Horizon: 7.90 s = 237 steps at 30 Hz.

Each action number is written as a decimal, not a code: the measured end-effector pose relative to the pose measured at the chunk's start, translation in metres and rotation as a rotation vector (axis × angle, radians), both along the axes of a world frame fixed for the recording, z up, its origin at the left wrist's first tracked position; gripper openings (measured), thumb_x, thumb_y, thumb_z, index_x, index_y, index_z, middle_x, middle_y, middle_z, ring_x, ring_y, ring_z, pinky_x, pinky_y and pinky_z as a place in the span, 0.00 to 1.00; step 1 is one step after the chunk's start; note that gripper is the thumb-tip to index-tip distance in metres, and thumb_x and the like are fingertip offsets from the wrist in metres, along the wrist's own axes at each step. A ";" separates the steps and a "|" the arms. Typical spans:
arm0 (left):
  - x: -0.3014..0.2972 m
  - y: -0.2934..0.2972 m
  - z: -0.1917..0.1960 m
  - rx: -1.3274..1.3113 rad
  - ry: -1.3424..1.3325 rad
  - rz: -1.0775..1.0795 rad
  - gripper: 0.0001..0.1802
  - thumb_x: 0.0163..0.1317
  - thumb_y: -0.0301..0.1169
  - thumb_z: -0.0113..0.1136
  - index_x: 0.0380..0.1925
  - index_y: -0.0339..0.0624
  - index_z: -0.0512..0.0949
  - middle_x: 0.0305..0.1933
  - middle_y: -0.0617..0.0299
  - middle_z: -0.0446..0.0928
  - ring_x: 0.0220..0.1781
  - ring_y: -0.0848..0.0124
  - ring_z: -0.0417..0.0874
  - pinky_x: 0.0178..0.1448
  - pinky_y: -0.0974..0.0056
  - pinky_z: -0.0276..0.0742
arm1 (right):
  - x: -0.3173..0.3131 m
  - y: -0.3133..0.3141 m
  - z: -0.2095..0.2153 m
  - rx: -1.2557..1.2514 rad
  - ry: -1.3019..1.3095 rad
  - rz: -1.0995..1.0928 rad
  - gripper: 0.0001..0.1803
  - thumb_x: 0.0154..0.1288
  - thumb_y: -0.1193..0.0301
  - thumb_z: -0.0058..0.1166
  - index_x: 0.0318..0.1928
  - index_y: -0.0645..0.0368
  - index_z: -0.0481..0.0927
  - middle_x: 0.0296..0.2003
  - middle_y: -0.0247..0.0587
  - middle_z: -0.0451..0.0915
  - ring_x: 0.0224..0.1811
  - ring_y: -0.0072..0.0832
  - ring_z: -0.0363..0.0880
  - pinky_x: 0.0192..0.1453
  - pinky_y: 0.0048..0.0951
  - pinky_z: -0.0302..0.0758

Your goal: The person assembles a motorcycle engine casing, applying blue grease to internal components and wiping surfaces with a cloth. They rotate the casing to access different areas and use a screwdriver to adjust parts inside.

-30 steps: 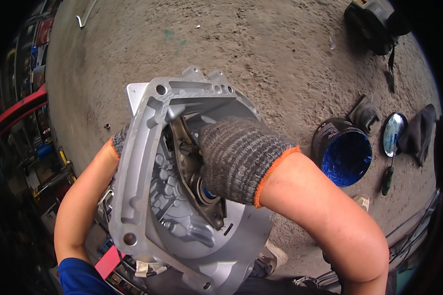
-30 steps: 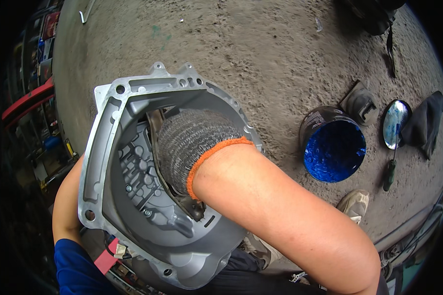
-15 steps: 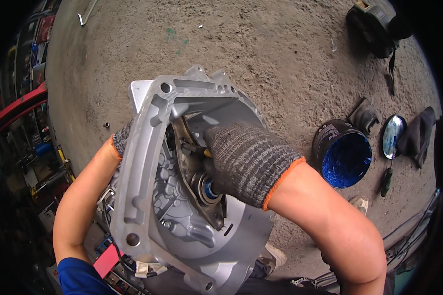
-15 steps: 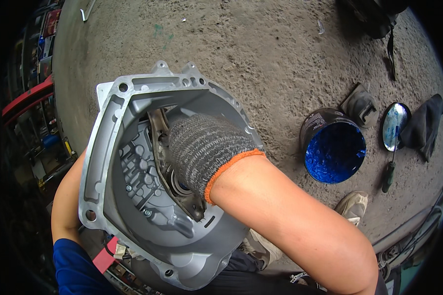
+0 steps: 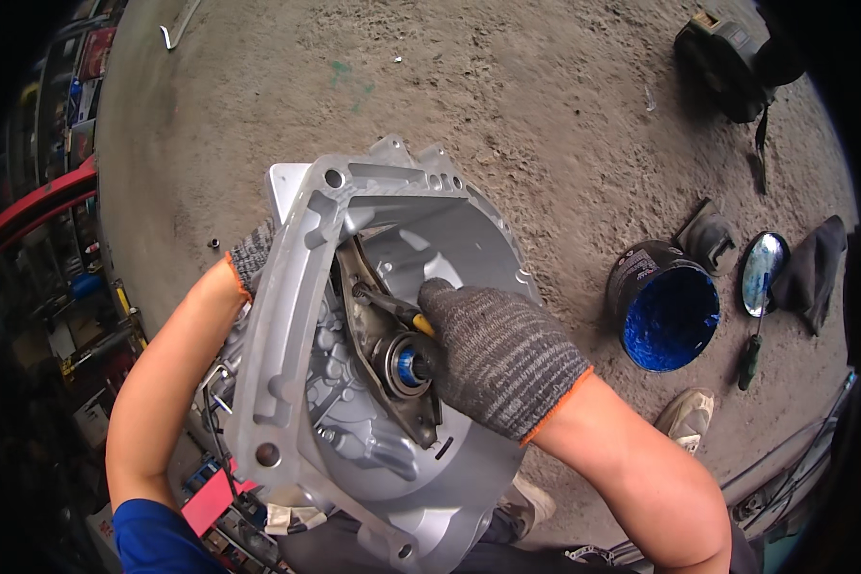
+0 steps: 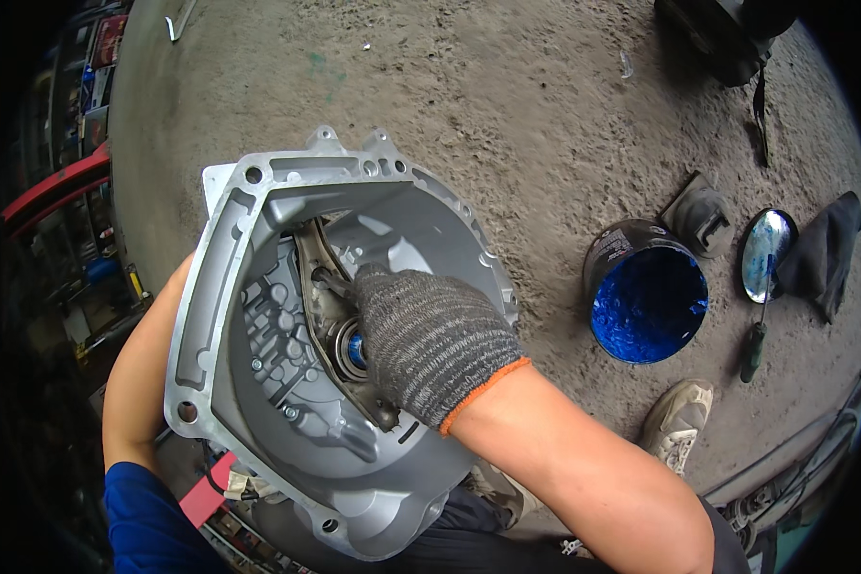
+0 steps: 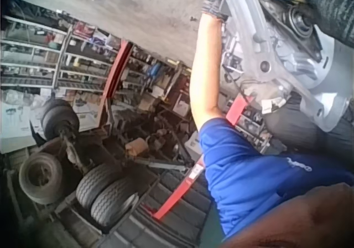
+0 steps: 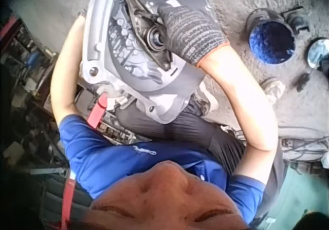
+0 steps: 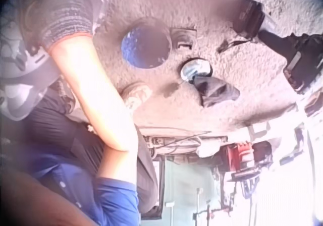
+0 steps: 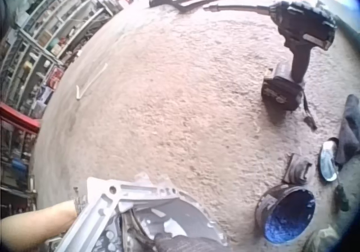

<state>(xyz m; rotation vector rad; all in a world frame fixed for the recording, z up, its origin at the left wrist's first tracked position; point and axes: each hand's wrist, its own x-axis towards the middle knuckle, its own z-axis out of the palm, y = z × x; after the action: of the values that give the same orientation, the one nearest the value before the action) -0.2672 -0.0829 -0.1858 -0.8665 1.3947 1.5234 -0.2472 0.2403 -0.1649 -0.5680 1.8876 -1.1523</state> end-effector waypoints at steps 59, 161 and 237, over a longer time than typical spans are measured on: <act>0.008 0.006 -0.011 0.026 0.254 -0.525 0.25 0.67 0.34 0.58 0.64 0.39 0.76 0.63 0.47 0.78 0.66 0.55 0.77 0.71 0.55 0.72 | -0.038 -0.018 0.015 0.052 0.011 -0.040 0.16 0.64 0.64 0.62 0.40 0.67 0.84 0.33 0.60 0.85 0.39 0.54 0.86 0.46 0.47 0.82; 0.231 0.119 0.177 -1.360 0.672 -0.501 0.34 0.67 0.31 0.63 0.73 0.55 0.65 0.65 0.45 0.75 0.75 0.41 0.67 0.77 0.34 0.56 | -0.176 -0.143 -0.124 -0.437 0.498 0.486 0.22 0.69 0.75 0.54 0.63 0.59 0.81 0.58 0.54 0.83 0.63 0.47 0.80 0.69 0.40 0.77; 0.241 0.115 0.171 -1.406 0.852 -0.409 0.28 0.63 0.27 0.62 0.64 0.43 0.71 0.66 0.48 0.75 0.74 0.47 0.71 0.80 0.42 0.59 | -0.168 -0.143 -0.116 -0.515 -0.376 0.380 0.25 0.73 0.72 0.57 0.69 0.61 0.75 0.61 0.41 0.81 0.59 0.26 0.80 0.70 0.31 0.74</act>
<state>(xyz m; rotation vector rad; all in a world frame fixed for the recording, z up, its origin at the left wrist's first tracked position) -0.0260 0.0324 -0.0148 -0.5424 3.1329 0.3487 -0.4150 0.0976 -0.2807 -0.8758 1.1025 -1.3733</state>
